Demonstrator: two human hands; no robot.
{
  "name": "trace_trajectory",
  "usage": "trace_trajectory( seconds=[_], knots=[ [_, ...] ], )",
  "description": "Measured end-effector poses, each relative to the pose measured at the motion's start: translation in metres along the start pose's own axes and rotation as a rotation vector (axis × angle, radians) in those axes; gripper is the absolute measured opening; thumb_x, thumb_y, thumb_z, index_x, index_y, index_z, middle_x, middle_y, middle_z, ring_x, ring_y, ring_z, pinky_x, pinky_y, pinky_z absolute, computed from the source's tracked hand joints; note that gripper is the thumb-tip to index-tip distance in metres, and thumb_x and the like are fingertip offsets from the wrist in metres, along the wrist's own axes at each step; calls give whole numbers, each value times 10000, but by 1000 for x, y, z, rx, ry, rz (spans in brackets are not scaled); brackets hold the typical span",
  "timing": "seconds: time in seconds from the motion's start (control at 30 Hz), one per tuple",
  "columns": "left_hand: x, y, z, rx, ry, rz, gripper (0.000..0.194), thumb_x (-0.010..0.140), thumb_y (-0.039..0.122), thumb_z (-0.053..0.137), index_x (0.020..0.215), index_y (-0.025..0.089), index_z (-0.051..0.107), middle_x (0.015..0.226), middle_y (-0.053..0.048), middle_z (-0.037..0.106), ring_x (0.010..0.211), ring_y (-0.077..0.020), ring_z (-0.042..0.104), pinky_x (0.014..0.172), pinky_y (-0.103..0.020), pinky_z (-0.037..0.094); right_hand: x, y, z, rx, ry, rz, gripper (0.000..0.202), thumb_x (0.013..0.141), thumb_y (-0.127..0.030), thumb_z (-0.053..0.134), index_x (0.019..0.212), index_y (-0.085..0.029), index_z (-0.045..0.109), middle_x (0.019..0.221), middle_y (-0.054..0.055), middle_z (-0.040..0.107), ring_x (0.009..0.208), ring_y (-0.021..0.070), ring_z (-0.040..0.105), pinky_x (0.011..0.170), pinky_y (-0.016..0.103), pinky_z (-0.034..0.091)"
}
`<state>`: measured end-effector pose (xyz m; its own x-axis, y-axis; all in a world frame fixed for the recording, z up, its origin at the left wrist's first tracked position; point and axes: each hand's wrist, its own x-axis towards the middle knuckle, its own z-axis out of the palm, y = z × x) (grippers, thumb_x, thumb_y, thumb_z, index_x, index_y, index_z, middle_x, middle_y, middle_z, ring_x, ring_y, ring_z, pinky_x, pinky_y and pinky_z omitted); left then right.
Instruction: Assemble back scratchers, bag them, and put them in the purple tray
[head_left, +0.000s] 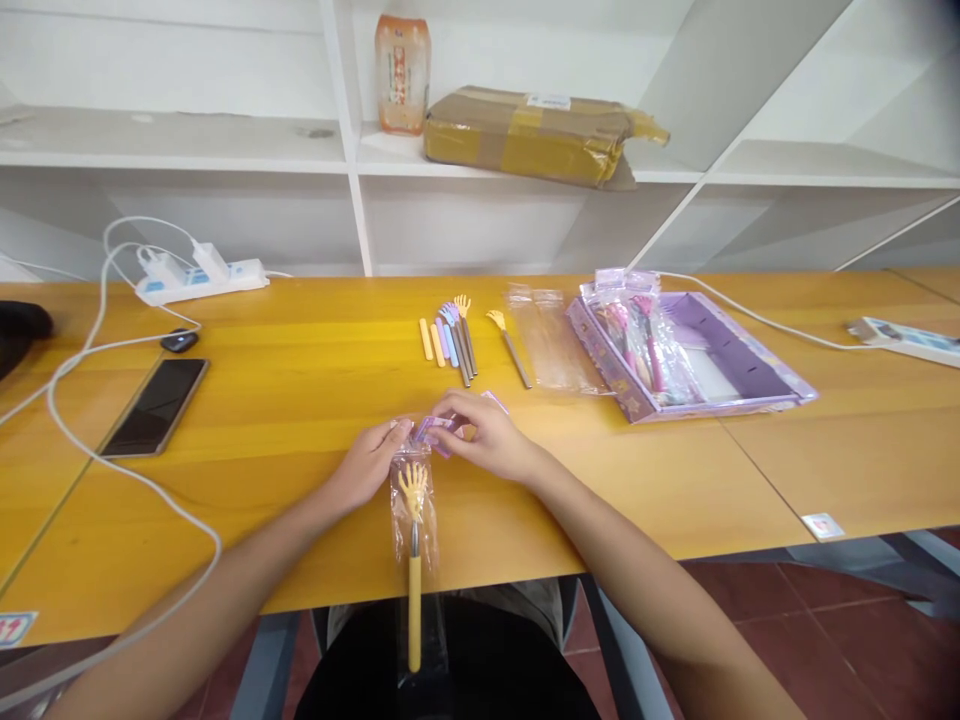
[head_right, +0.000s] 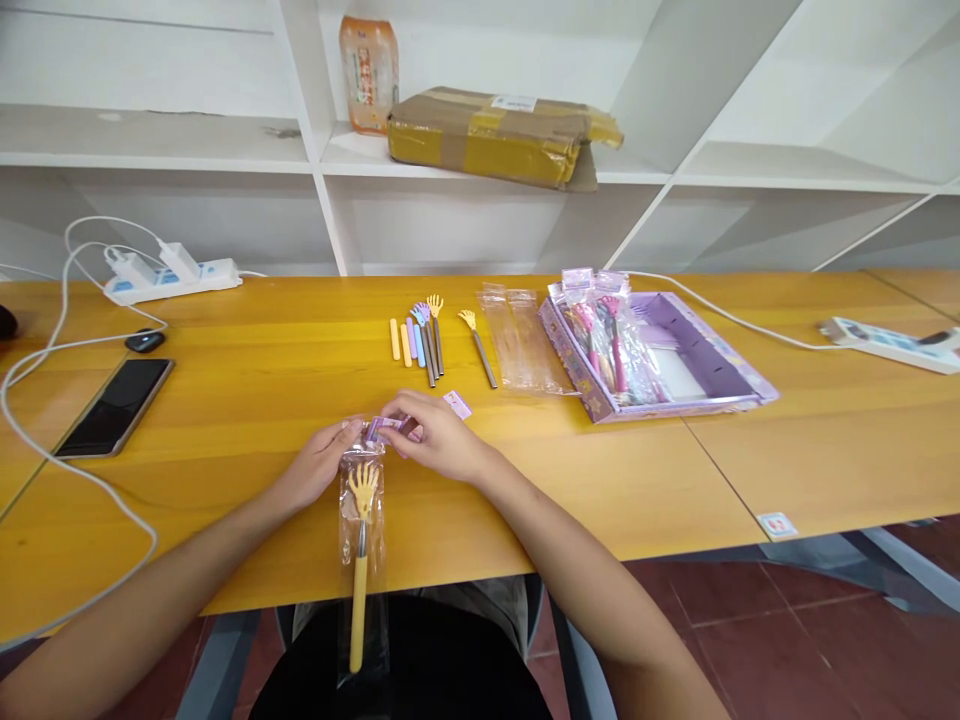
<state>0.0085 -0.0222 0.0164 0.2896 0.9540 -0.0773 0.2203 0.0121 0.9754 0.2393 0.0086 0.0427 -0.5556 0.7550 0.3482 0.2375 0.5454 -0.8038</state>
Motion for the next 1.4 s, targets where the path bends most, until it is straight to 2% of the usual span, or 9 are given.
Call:
trace_trajectory(
  seconds=[0.07, 0.17, 0.5, 0.6, 0.7, 0.83, 0.97, 1.17, 1.4],
  knots=[
    [-1, 3, 3, -23, -79, 58, 465, 1060, 587, 495, 1157, 202, 737, 1199, -77, 749, 1162, -273, 658, 1060, -371, 481, 1, 5, 1, -85, 101, -40, 183, 1050, -391, 633, 1061, -217, 688, 976, 68, 698, 871, 188, 659, 780, 321, 556],
    [-2, 5, 5, -17, -158, 95, 417, 1046, 545, 561, 1258, 217, 707, 1283, -75, 735, 1191, -266, 659, 1081, -365, 480, 3, 10, -3, -170, 143, -96, 165, 1066, -354, 621, 1113, -215, 695, 1008, 81, 707, 914, 203, 660, 840, 344, 551],
    [-3, -1, 5, 30, -200, 70, 394, 1008, 530, 623, 1228, 215, 712, 1106, -78, 749, 1075, -272, 673, 977, -390, 537, 2, 12, -10, -232, 131, -168, 256, 1098, -292, 545, 1276, -239, 721, 1118, 106, 695, 1016, 224, 681, 923, 371, 586],
    [-3, -1, 5, 62, -213, 77, 380, 997, 528, 636, 1186, 210, 724, 1038, -63, 740, 975, -248, 665, 904, -369, 548, 1, 14, -10, -261, 90, -181, 280, 1094, -285, 552, 1333, -254, 694, 1135, 104, 656, 1045, 232, 664, 922, 384, 581],
    [-3, -2, 6, 67, -249, 64, 404, 1014, 522, 612, 1249, 209, 714, 1073, -68, 741, 952, -239, 665, 877, -357, 544, 1, 18, -8, -206, 70, -143, 344, 1062, -334, 633, 1396, -254, 621, 1109, 90, 641, 979, 217, 660, 855, 367, 586],
    [-4, 0, 6, 50, -289, 48, 449, 1047, 511, 565, 1379, 226, 669, 1180, -79, 741, 1032, -251, 677, 915, -358, 532, 1, 22, -5, -57, 119, -72, 376, 966, -453, 771, 1225, -222, 626, 953, 39, 664, 764, 169, 631, 681, 302, 545],
    [-4, 1, 6, 34, -307, 46, 457, 1056, 509, 558, 1417, 244, 653, 1238, -81, 746, 1087, -259, 691, 958, -370, 535, 2, 19, -9, -86, 113, -134, 255, 966, -452, 768, 1020, -215, 691, 966, 62, 695, 794, 176, 645, 723, 314, 545],
    [-3, -4, 6, -8, -311, 54, 431, 1053, 487, 579, 1402, 253, 675, 1374, -95, 728, 1236, -283, 687, 1068, -420, 530, 2, 16, -12, -95, 15, -188, 200, 1002, -396, 728, 1108, -230, 764, 1068, 86, 719, 985, 217, 703, 883, 355, 585],
    [-3, -1, 5, 58, -306, 69, 441, 1060, 501, 564, 1389, 235, 689, 1357, -99, 738, 1207, -283, 701, 1057, -424, 543, 2, 16, -5, -180, -5, -314, 249, 1027, -329, 696, 1252, -236, 745, 1103, 89, 778, 1017, 219, 722, 892, 354, 586]
  ],
)
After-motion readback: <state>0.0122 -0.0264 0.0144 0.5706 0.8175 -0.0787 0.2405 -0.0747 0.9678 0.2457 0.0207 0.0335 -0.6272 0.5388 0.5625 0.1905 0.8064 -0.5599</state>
